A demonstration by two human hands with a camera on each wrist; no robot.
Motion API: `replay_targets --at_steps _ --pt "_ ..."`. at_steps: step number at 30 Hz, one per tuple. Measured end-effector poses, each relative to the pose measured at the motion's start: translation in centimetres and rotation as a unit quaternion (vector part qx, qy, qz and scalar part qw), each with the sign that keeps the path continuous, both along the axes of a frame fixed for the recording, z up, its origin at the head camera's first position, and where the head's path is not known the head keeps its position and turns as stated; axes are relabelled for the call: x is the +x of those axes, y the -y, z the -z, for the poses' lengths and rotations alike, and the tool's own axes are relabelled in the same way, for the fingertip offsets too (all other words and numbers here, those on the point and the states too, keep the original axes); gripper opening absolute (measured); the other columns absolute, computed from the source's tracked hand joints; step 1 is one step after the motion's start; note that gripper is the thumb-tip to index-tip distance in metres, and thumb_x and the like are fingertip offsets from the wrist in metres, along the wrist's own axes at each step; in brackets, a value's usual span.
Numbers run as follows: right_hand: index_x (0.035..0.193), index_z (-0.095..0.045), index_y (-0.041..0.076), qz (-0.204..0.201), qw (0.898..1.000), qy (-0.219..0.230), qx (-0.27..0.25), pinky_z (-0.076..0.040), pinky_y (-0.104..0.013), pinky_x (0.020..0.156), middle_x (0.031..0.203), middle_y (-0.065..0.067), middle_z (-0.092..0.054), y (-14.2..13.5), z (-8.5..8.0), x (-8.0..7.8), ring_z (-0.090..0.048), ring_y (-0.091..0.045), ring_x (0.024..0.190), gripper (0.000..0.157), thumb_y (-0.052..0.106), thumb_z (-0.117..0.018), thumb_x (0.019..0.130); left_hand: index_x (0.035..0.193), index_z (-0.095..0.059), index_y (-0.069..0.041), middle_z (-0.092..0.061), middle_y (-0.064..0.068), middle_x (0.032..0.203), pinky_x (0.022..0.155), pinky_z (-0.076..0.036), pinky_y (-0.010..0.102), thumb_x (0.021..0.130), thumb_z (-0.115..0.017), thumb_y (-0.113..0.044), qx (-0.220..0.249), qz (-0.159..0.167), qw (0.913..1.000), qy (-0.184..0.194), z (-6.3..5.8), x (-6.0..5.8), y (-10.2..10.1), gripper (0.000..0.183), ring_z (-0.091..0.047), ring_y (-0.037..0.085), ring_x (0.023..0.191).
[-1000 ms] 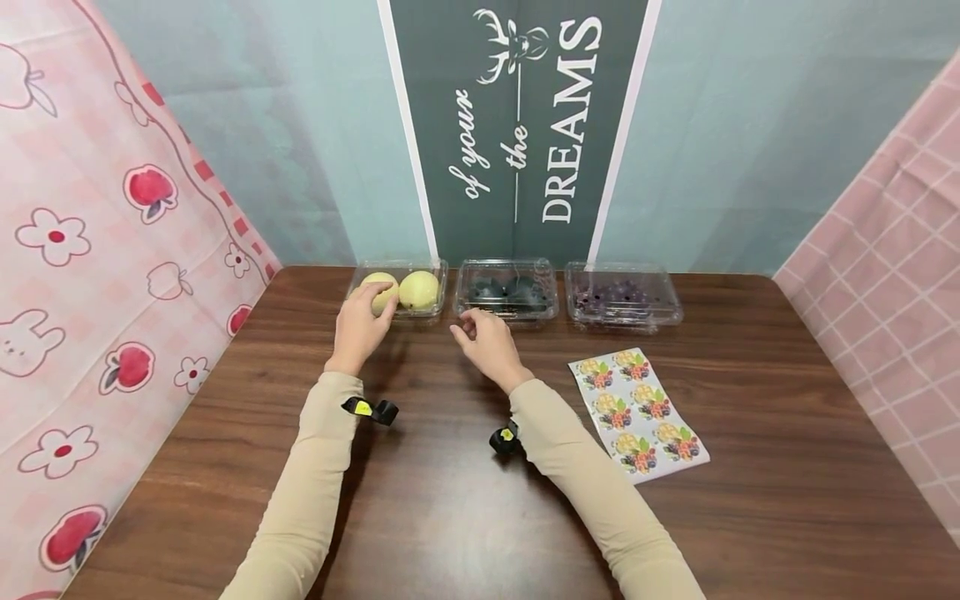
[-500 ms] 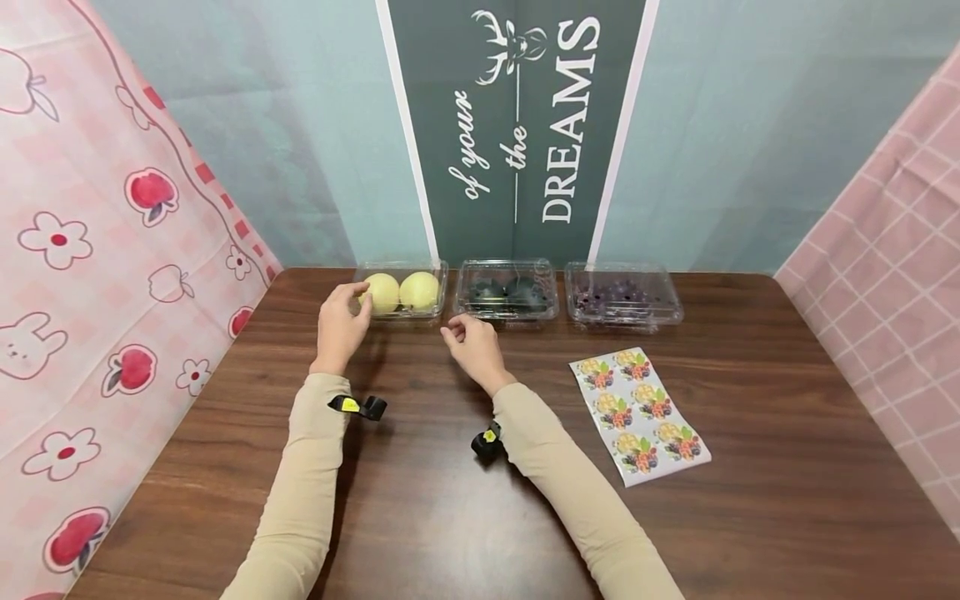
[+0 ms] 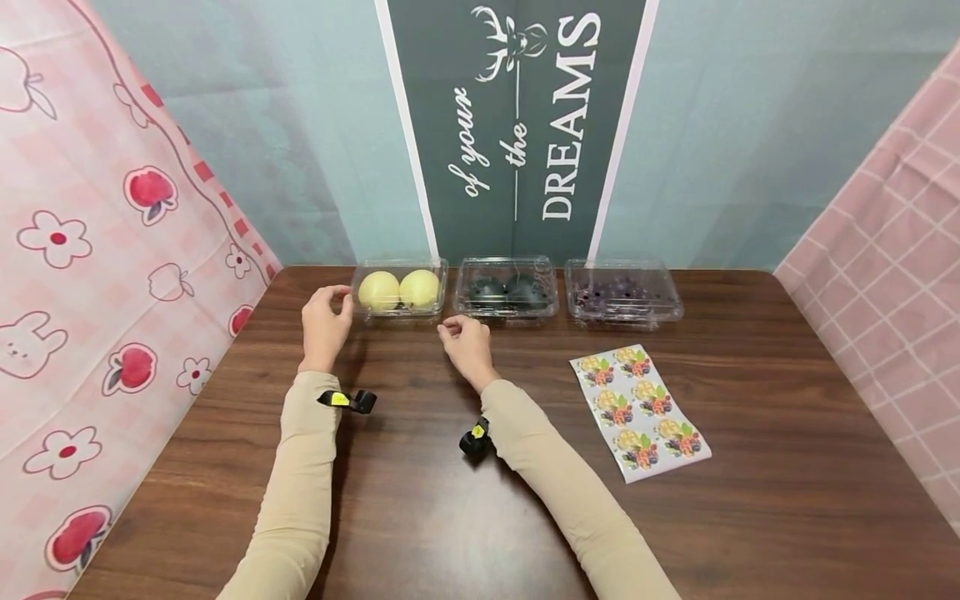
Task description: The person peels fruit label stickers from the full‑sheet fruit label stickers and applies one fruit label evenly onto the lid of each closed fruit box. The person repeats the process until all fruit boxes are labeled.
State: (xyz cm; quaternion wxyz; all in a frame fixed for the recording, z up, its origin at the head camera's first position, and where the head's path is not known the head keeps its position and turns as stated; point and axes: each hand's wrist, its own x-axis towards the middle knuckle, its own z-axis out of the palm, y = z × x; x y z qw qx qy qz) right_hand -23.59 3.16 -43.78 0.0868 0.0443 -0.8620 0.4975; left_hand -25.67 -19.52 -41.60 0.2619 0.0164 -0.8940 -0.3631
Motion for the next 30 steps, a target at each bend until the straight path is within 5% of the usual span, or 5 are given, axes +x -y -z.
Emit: replay_targets --at_steps 7,11,15,30 --pt "0.098 -0.07 -0.009 0.018 0.991 0.055 -0.12 -0.059 -0.026 0.06 0.089 -0.027 -0.073 0.7 0.2 -0.5 -0.072 -0.021 0.063 0.019 0.008 -0.065 0.089 0.106 -0.066 0.003 -0.066 0.022 0.104 0.092 -0.049 0.047 0.094 -0.055 -0.01 0.009 -0.018 0.9998 -0.002 0.5 -0.2 0.6 0.02 -0.062 0.036 0.1" --pt "0.102 -0.068 -0.013 0.022 0.968 0.113 -0.223 -0.057 -0.019 0.056 0.089 -0.028 -0.073 1.1 0.2 -0.8 -0.064 -0.005 0.056 0.021 0.004 -0.064 0.089 0.105 -0.066 0.004 -0.066 0.023 0.102 0.091 -0.049 0.047 0.093 -0.056 -0.008 0.012 -0.031 0.9994 0.004 1.0 -0.2 1.0 0.02 -0.062 0.037 0.098" --pt "0.107 -0.066 -0.014 0.038 0.939 0.168 -0.297 -0.056 -0.018 0.057 0.086 -0.022 -0.074 1.5 0.0 -1.1 -0.063 -0.003 0.055 0.024 0.003 -0.062 0.091 0.107 -0.065 0.005 -0.067 0.023 0.102 0.09 -0.05 0.046 0.092 -0.056 -0.007 0.024 -0.039 0.9989 0.007 1.4 -0.3 1.3 0.021 -0.063 0.037 0.097" --pt "0.116 -0.062 -0.014 0.081 0.878 0.216 -0.42 -0.06 -0.024 0.065 0.109 -0.033 -0.068 2.5 -0.3 -1.9 -0.066 -0.008 0.058 0.032 0.006 -0.063 0.091 0.113 -0.064 0.006 -0.067 0.024 0.106 0.088 -0.051 0.045 0.095 -0.056 -0.011 0.055 -0.042 0.9968 0.04 2.3 -0.5 1.5 0.026 -0.064 0.036 0.096"
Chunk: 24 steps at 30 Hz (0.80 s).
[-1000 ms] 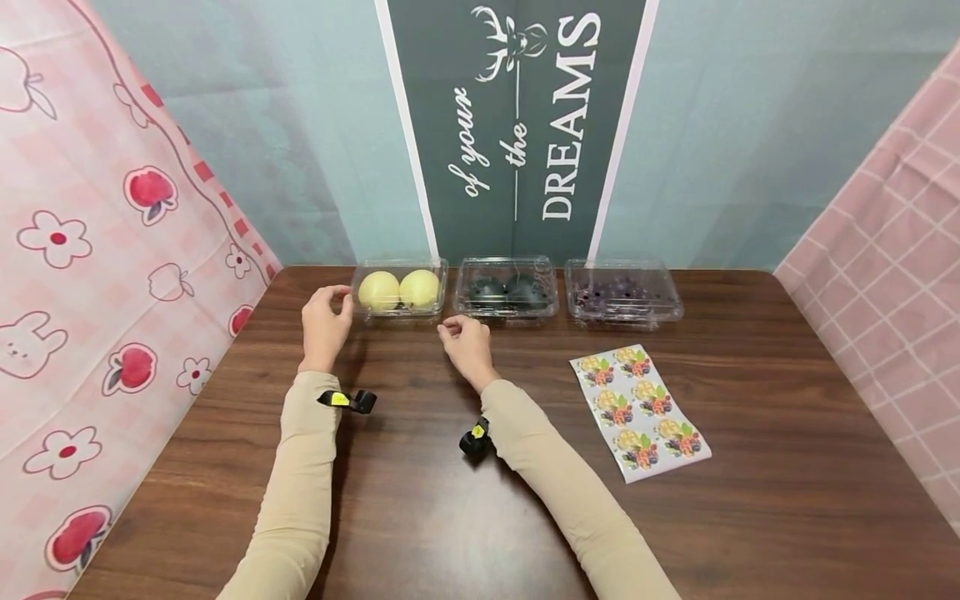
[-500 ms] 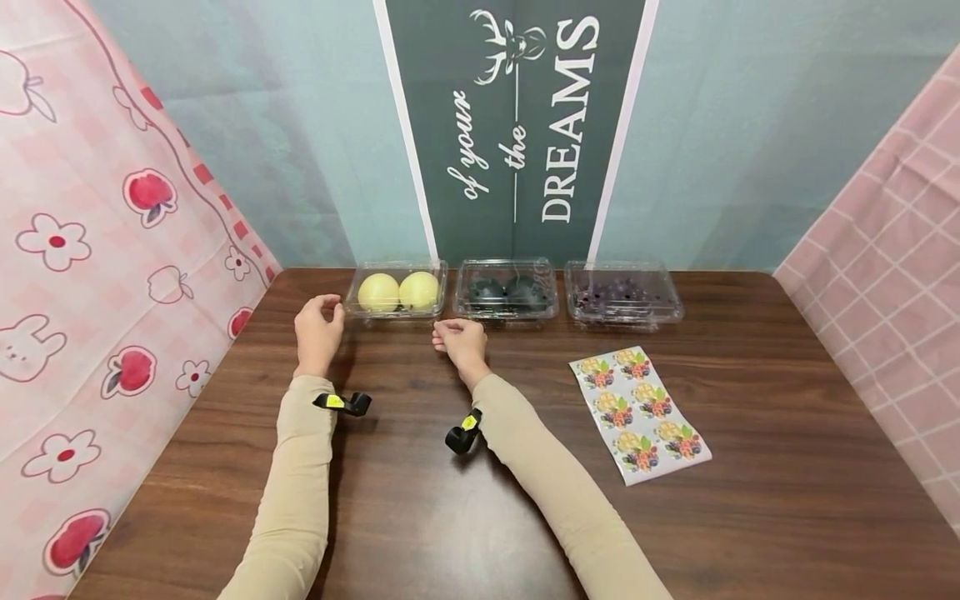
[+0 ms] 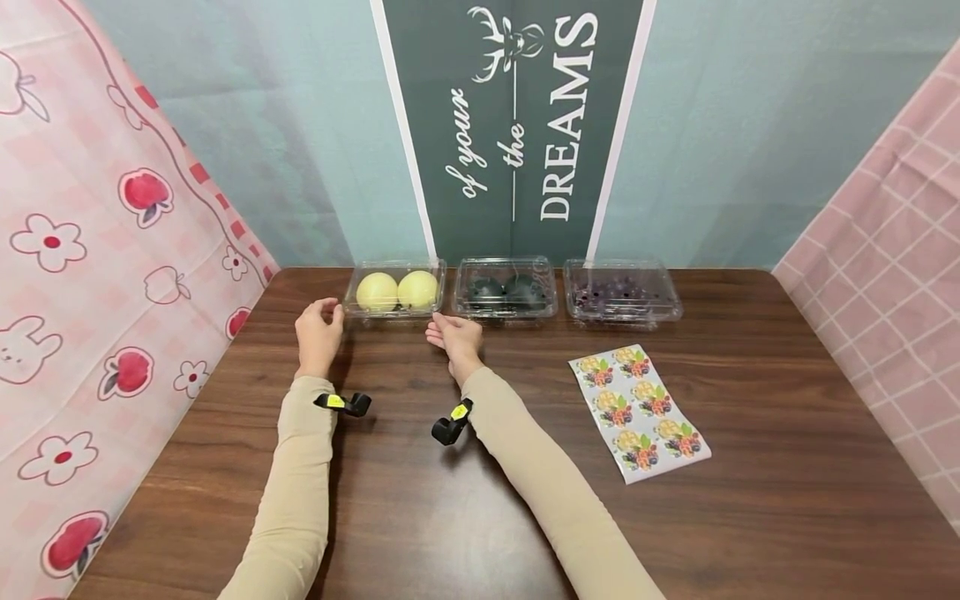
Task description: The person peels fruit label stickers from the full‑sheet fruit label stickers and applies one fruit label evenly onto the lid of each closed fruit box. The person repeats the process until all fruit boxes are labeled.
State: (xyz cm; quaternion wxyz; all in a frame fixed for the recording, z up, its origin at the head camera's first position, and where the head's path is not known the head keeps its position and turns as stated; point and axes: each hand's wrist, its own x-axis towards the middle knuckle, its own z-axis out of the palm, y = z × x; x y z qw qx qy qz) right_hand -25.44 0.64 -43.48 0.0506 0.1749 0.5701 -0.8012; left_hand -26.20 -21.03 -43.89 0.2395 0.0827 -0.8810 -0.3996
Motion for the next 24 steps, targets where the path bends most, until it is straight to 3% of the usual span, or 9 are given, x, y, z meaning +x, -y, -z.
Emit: replay_targets --at_steps 3,7,14,24 --pt "0.117 -0.061 -0.015 0.005 1.0 0.012 -0.026 -0.06 -0.024 0.064 0.105 -0.031 -0.07 0.3 -0.1 -0.2 -0.067 -0.009 0.058 0.034 0.007 -0.064 0.091 0.112 -0.065 0.006 -0.067 0.025 0.106 0.087 -0.051 0.045 0.096 -0.055 -0.012 0.0 -0.002 1.0 0.002 0.1 -0.1 0.0 0.026 -0.065 0.036 0.095" --pt "0.117 -0.061 -0.014 0.015 0.998 0.029 -0.052 -0.059 -0.024 0.062 0.087 -0.021 -0.075 0.5 -0.2 -0.6 -0.067 -0.01 0.057 0.034 0.006 -0.065 0.09 0.112 -0.065 0.007 -0.068 0.025 0.104 0.087 -0.052 0.045 0.096 -0.054 -0.012 -0.006 0.001 1.0 0.007 0.2 -0.2 0.0 0.027 -0.065 0.036 0.094" --pt "0.118 -0.061 -0.012 0.023 0.994 0.051 -0.095 -0.059 -0.023 0.06 0.064 -0.006 -0.069 0.5 -0.1 -1.1 -0.068 -0.011 0.056 0.033 0.005 -0.064 0.09 0.11 -0.067 0.006 -0.07 0.025 0.1 0.085 -0.052 0.045 0.095 -0.055 -0.011 -0.014 -0.003 0.9999 -0.005 0.2 -0.2 -0.1 0.026 -0.066 0.036 0.091" --pt "0.119 -0.062 -0.01 0.025 0.992 0.065 -0.109 -0.06 -0.024 0.065 0.083 -0.015 -0.075 0.6 -0.4 -1.2 -0.069 -0.011 0.058 0.031 0.003 -0.062 0.091 0.111 -0.067 0.006 -0.07 0.024 0.101 0.084 -0.053 0.044 0.095 -0.055 -0.011 -0.005 0.004 0.9999 0.009 0.0 -0.2 -0.1 0.027 -0.066 0.035 0.091"
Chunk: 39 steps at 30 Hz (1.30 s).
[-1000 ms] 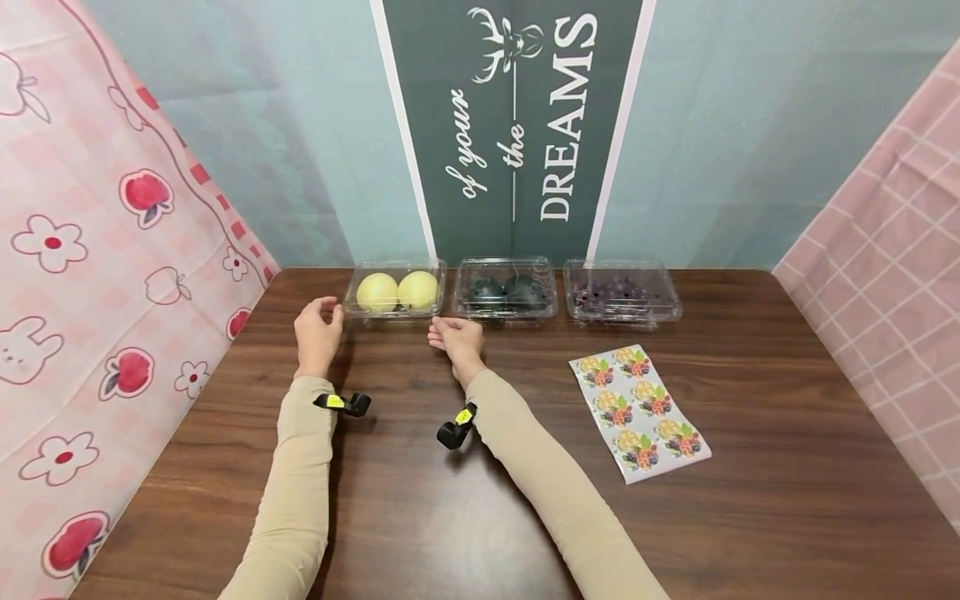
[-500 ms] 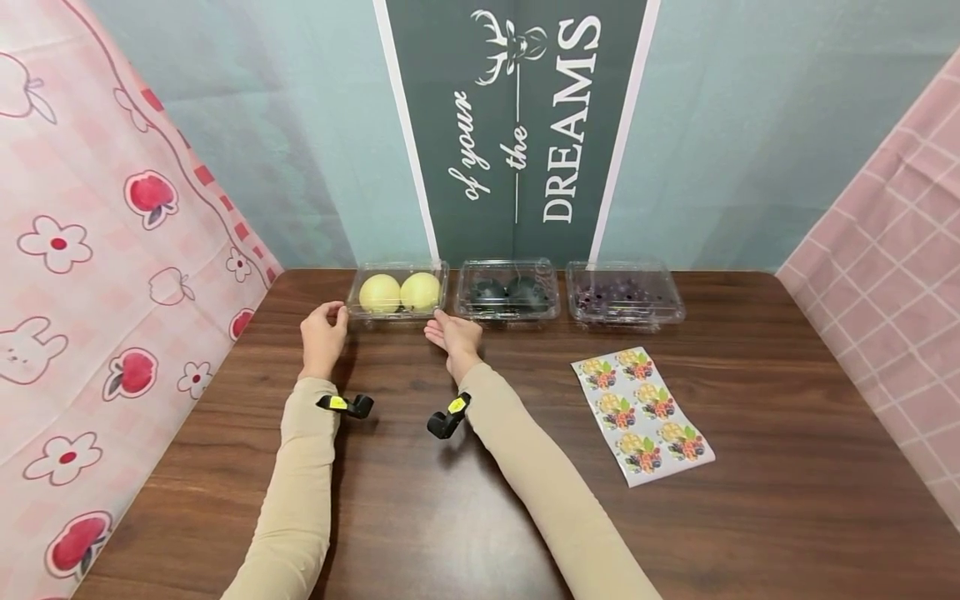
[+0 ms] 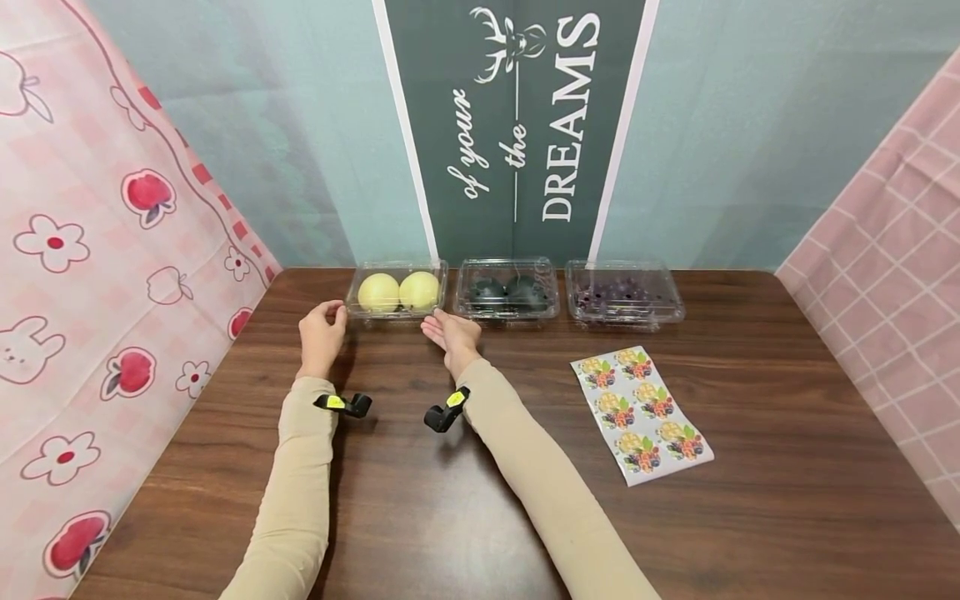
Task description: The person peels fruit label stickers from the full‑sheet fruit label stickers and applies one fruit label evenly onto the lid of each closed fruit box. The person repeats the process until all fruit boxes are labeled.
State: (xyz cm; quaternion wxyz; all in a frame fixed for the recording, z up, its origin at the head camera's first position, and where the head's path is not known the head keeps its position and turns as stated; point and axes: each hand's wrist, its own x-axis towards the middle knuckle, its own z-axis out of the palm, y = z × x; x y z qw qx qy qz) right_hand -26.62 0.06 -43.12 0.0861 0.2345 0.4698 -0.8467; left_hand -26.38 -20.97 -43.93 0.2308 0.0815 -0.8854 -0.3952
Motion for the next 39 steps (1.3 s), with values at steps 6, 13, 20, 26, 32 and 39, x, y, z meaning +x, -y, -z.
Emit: replay_targets --at_steps 6,13,20,26,32,39 --pt "0.119 -0.061 -0.01 -0.011 1.0 0.0 0.002 -0.059 -0.023 0.064 0.083 -0.016 -0.075 0.0 0.1 0.2 -0.069 -0.011 0.059 0.031 0.002 -0.062 0.091 0.112 -0.066 0.006 -0.07 0.024 0.101 0.083 -0.053 0.043 0.095 -0.056 -0.012 0.006 0.016 0.9994 0.03 -0.5 0.4 0.5 0.027 -0.066 0.034 0.093" --pt "0.12 -0.06 -0.011 -0.039 0.999 0.002 0.013 -0.059 -0.023 0.063 0.083 -0.016 -0.075 -0.4 0.0 0.5 -0.069 -0.012 0.058 0.031 0.002 -0.06 0.091 0.111 -0.067 0.005 -0.071 0.025 0.099 0.081 -0.053 0.044 0.094 -0.058 -0.013 -0.005 0.043 0.998 0.046 -1.0 0.7 1.2 0.026 -0.067 0.035 0.09" --pt "0.12 -0.06 -0.011 -0.08 0.996 0.001 0.044 -0.06 -0.023 0.066 0.09 -0.019 -0.075 -0.9 -0.1 0.9 -0.069 -0.012 0.06 0.031 0.001 -0.058 0.091 0.112 -0.066 0.006 -0.07 0.027 0.1 0.076 -0.054 0.038 0.095 -0.055 -0.013 -0.012 0.068 0.9943 0.081 -1.6 1.1 1.6 0.027 -0.069 0.036 0.088" --pt "0.121 -0.058 -0.012 -0.111 0.991 -0.007 0.076 -0.059 -0.022 0.063 0.065 -0.005 -0.069 -1.4 -0.2 1.3 -0.068 -0.011 0.06 0.033 0.0 -0.056 0.09 0.109 -0.066 0.005 -0.071 0.026 0.099 0.065 -0.048 0.021 0.095 -0.056 -0.012 -0.025 0.089 0.99 0.107 -2.3 1.4 2.2 0.025 -0.071 0.025 0.075" --pt "0.119 -0.058 -0.014 -0.143 0.984 -0.014 0.104 -0.058 -0.022 0.06 0.058 -0.002 -0.066 -1.8 -0.3 1.8 -0.067 -0.01 0.056 0.033 0.0 -0.054 0.089 0.105 -0.065 0.005 -0.073 0.023 0.085 0.066 -0.042 0.018 0.094 -0.057 -0.012 -0.034 0.112 0.9842 0.133 -3.0 1.8 2.7 0.022 -0.055 -0.002 0.057" --pt "0.116 -0.059 -0.016 -0.213 0.959 -0.046 0.18 -0.057 -0.021 0.057 0.059 0.0 -0.065 -2.5 -0.4 1.7 -0.064 -0.007 0.052 0.032 0.004 -0.052 0.092 0.104 -0.063 0.005 -0.072 0.021 0.079 0.066 -0.042 0.019 0.095 -0.056 -0.012 -0.033 0.129 0.9775 0.163 -3.4 2.1 3.2 0.021 -0.07 0.025 0.069"
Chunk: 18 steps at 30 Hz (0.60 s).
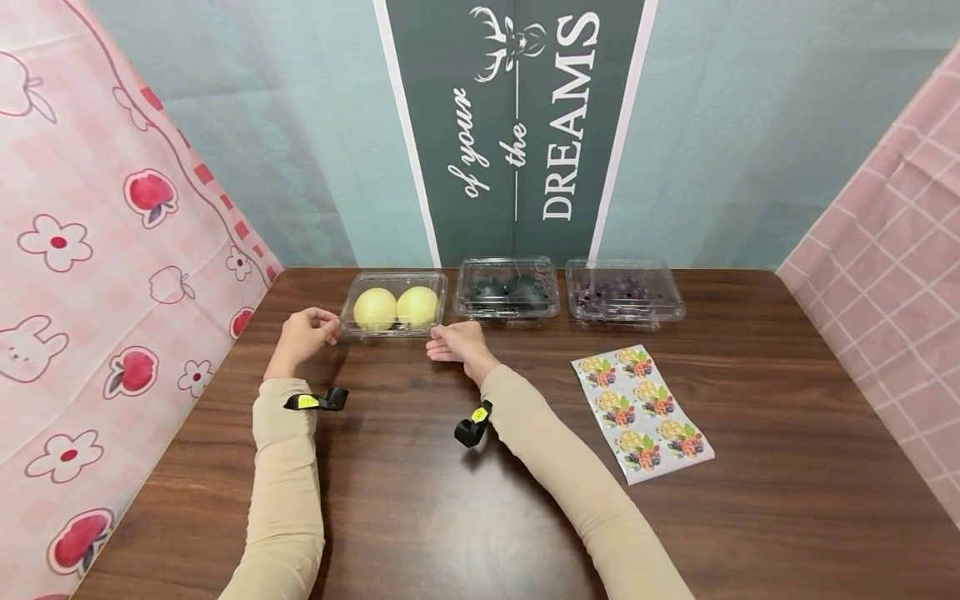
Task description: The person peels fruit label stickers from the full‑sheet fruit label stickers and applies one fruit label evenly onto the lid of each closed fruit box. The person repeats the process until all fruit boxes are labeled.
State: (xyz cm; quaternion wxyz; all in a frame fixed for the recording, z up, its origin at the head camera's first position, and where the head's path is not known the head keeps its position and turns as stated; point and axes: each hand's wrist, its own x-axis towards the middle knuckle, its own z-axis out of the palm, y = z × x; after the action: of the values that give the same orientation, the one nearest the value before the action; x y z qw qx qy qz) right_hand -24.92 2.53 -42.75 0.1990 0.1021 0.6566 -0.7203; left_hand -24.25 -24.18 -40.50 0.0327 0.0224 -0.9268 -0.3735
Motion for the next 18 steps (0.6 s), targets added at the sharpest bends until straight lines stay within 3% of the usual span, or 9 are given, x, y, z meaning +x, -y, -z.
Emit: replay_targets --at_steps 5,12,18 --pt "0.115 -0.059 -0.018 -0.021 0.998 -0.046 0.047 -0.057 -0.02 0.056 0.059 0.001 -0.063 -0.3 -0.2 0.0 -0.062 -0.005 0.05 0.033 0.008 -0.054 0.094 0.108 -0.063 0.006 -0.073 0.026 0.094 0.069 -0.044 0.019 0.096 -0.055 -0.013 0.009 -0.003 0.9999 -0.006 0.2 -0.1 0.0 0.024 -0.071 0.036 0.087" --pt "0.111 -0.063 -0.016 0.011 0.99 -0.118 0.079 -0.056 -0.019 0.055 0.066 -0.005 -0.068 -0.2 0.0 0.2 -0.061 -0.002 0.049 0.03 0.008 -0.058 0.094 0.108 -0.066 0.006 -0.07 0.027 0.103 0.084 -0.054 0.042 0.092 -0.058 -0.009 0.018 -0.042 0.9953 -0.085 0.9 -0.6 -0.7 0.024 -0.068 0.038 0.093" --pt "0.109 -0.064 -0.015 0.015 0.986 -0.137 0.097 -0.056 -0.019 0.054 0.073 -0.013 -0.072 -0.3 0.2 0.0 -0.06 -0.002 0.049 0.029 0.009 -0.06 0.093 0.109 -0.067 0.006 -0.071 0.027 0.104 0.086 -0.054 0.046 0.092 -0.058 -0.007 0.018 -0.048 0.9943 -0.093 1.0 -0.8 -1.0 0.023 -0.068 0.038 0.095"
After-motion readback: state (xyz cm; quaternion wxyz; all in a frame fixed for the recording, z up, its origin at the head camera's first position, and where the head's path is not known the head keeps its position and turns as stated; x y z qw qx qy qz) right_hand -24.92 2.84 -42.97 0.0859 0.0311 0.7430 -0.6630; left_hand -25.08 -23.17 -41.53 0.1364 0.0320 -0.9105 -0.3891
